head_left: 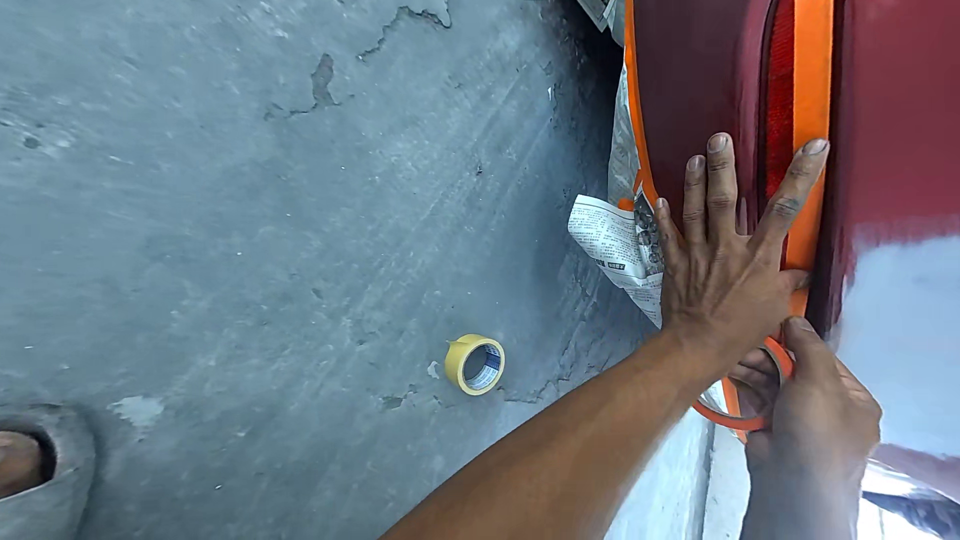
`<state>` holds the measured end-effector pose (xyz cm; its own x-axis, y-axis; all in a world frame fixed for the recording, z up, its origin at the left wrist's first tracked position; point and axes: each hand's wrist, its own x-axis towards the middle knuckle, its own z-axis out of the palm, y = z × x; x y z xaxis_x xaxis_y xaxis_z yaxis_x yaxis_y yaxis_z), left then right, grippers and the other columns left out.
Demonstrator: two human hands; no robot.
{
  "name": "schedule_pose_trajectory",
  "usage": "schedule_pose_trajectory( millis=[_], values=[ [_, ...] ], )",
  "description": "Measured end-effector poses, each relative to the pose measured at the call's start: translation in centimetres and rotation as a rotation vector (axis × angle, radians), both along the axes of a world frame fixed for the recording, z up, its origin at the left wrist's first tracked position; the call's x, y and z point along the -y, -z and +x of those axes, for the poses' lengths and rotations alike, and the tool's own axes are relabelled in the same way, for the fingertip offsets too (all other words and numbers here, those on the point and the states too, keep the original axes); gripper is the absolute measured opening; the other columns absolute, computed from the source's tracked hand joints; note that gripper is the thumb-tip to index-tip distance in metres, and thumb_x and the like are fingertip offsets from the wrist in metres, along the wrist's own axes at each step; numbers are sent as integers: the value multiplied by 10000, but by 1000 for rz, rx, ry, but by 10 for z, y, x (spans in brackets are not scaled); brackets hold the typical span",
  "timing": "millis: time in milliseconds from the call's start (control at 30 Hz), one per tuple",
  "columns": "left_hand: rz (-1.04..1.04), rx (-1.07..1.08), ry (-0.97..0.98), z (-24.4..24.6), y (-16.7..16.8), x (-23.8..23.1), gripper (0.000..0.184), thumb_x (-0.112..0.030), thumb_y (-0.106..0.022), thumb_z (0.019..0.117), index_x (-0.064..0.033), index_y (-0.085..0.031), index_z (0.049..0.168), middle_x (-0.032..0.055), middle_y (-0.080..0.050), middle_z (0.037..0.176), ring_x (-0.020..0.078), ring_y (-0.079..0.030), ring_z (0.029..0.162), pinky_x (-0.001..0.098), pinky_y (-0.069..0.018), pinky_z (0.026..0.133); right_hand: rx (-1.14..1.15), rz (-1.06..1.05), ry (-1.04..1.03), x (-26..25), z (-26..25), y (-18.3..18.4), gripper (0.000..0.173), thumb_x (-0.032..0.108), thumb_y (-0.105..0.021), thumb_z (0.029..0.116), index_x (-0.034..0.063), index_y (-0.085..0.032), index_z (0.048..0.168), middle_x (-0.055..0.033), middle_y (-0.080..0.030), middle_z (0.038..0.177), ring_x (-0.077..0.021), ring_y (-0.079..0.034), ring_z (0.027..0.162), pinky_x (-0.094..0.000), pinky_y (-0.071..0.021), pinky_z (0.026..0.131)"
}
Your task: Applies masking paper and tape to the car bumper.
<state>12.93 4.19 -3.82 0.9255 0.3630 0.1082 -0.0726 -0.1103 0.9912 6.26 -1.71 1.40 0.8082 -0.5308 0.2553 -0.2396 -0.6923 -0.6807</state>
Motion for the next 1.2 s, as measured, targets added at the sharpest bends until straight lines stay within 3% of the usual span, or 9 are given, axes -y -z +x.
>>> schedule_pose_trajectory(
  millis=[167,233,333,467,700,800,967,1067,1200],
  values=[
    [53,-36,-15,3,-5,1,1152,-529,-804,756,-450,-62,1633,286,32,1679,423,18,1570,698,-78,1195,197,149,89,-15,-1,15,265,255,-510,1068,84,-642,915,-4,-618,630,-94,-625,526,-250,-558,498],
    [49,-37,-30,2,-6,3,1148,-532,-801,755,-441,-70,1636,280,40,1683,425,14,1570,700,-66,1191,241,147,109,-15,-10,20,271,255,-460,1078,62,-627,987,-7,-635,674,-92,-647,568,-250,-573,539],
    [27,-20,-76,1,-2,13,1035,-526,-753,824,-429,-119,1637,283,18,1683,427,-1,1570,678,-84,1205,214,99,111,-4,-44,29,352,267,-354,1123,38,-613,1056,32,-635,664,-65,-638,570,-227,-572,567],
    [-18,-6,-72,-4,3,21,989,-583,-719,854,-385,-156,1642,266,-6,1690,396,-19,1578,642,-82,1224,160,61,37,26,-76,25,347,184,-340,1124,17,-631,1035,55,-653,617,-49,-641,501,-194,-572,511],
    [35,8,-117,-10,6,25,921,-548,-712,882,-418,-188,1628,317,-84,1661,414,-96,1566,617,-122,1232,13,-48,-158,62,-86,4,373,125,-333,1112,20,-658,961,50,-710,664,-51,-672,527,-196,-575,499],
    [90,84,-170,-7,10,25,934,-548,-730,861,-360,-236,1631,315,-134,1656,412,-110,1566,638,-85,1227,-6,-13,-139,70,-93,12,368,117,-341,1110,10,-659,960,38,-710,665,-60,-678,531,-208,-587,508],
    [169,169,-211,-4,10,27,982,-578,-774,800,-347,-287,1620,276,-152,1669,427,-93,1565,663,-91,1217,-25,12,-169,75,-100,25,351,104,-360,1102,7,-657,941,28,-727,698,-63,-686,541,-210,-596,515],
    [204,148,-197,-4,9,30,962,-612,-746,808,-361,-292,1617,223,-149,1690,430,-80,1566,668,-73,1212,-36,7,-178,72,-98,29,356,98,-357,1103,3,-655,934,32,-711,686,-61,-678,536,-210,-594,516],
    [173,137,-157,-3,10,29,988,-601,-737,809,-309,-271,1630,162,-136,1706,393,-50,1575,694,-56,1195,-53,-24,-197,69,-95,34,367,101,-356,1108,-7,-665,942,25,-707,682,-65,-679,539,-213,-592,512]
  ],
)
